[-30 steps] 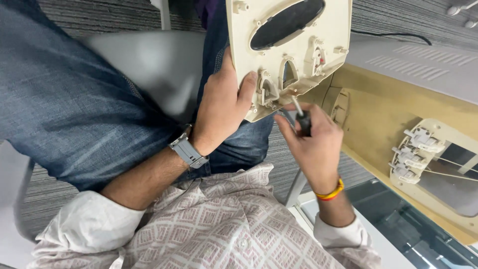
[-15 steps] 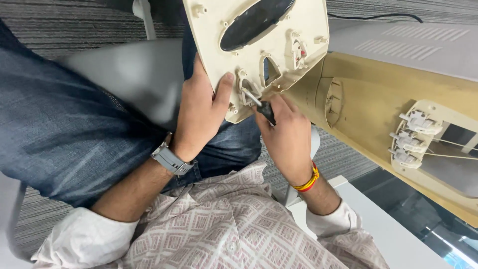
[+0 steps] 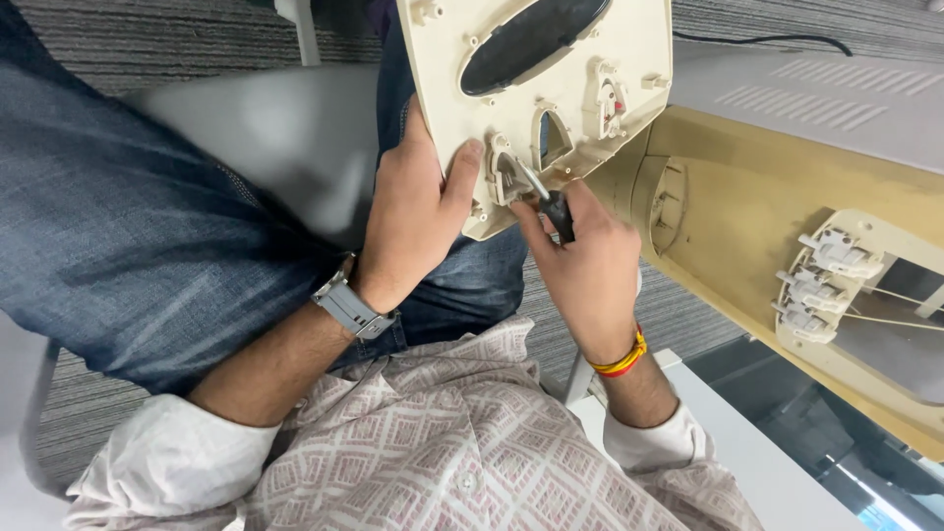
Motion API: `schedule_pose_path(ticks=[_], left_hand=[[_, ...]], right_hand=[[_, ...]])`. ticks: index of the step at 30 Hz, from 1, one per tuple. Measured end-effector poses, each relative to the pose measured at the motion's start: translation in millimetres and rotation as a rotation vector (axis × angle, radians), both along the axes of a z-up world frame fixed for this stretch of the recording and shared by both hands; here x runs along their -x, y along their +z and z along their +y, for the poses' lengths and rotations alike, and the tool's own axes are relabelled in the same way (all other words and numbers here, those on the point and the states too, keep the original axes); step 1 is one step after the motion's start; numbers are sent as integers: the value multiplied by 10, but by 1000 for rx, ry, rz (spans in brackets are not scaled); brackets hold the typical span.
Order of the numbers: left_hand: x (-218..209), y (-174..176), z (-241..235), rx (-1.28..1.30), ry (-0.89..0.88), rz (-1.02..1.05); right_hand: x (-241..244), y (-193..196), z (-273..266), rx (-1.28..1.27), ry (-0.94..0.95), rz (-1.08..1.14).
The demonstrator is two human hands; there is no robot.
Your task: Repairing and cleaning the front panel of a water dispenser using a screwdriver and cloth.
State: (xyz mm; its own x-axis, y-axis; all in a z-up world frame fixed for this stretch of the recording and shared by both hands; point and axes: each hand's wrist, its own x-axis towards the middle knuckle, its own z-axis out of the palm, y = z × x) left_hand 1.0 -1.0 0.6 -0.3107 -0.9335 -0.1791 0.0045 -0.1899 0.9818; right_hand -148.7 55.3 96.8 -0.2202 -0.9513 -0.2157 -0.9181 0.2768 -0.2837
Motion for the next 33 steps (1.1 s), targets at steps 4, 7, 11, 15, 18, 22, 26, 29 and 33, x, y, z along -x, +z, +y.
schedule_pose_path(ticks=[4, 7, 11, 15, 18, 22, 26, 29, 33], left_hand=[[-3, 12, -9, -52, -19, -15], [1, -22, -3, -3, -4, -8], [-7, -65, -7, -9, 7, 16], [-17, -134, -30, -30, -25, 45], [-82, -248, -102, -16, -43, 47], [-436, -343, -323, 78, -112, -3], [-851, -198, -633, 216, -83, 13], [-1042, -225, -792, 108, -52, 90], [-1274, -559, -823, -36, 47, 344]], right_hand=[[-26, -16, 8, 34, -17, -35], [0, -21, 54, 39, -26, -43], [-40, 60, 16, 75, -15, -62], [-71, 181, 37, 51, -85, -64], [-66, 320, 83, 11, -144, -218], [20, 417, 171, -54, 77, -561], [-136, 215, 119, -201, 320, -614], [-375, -139, 2, -183, 417, -508], [-720, -658, -261, -136, 345, -529]])
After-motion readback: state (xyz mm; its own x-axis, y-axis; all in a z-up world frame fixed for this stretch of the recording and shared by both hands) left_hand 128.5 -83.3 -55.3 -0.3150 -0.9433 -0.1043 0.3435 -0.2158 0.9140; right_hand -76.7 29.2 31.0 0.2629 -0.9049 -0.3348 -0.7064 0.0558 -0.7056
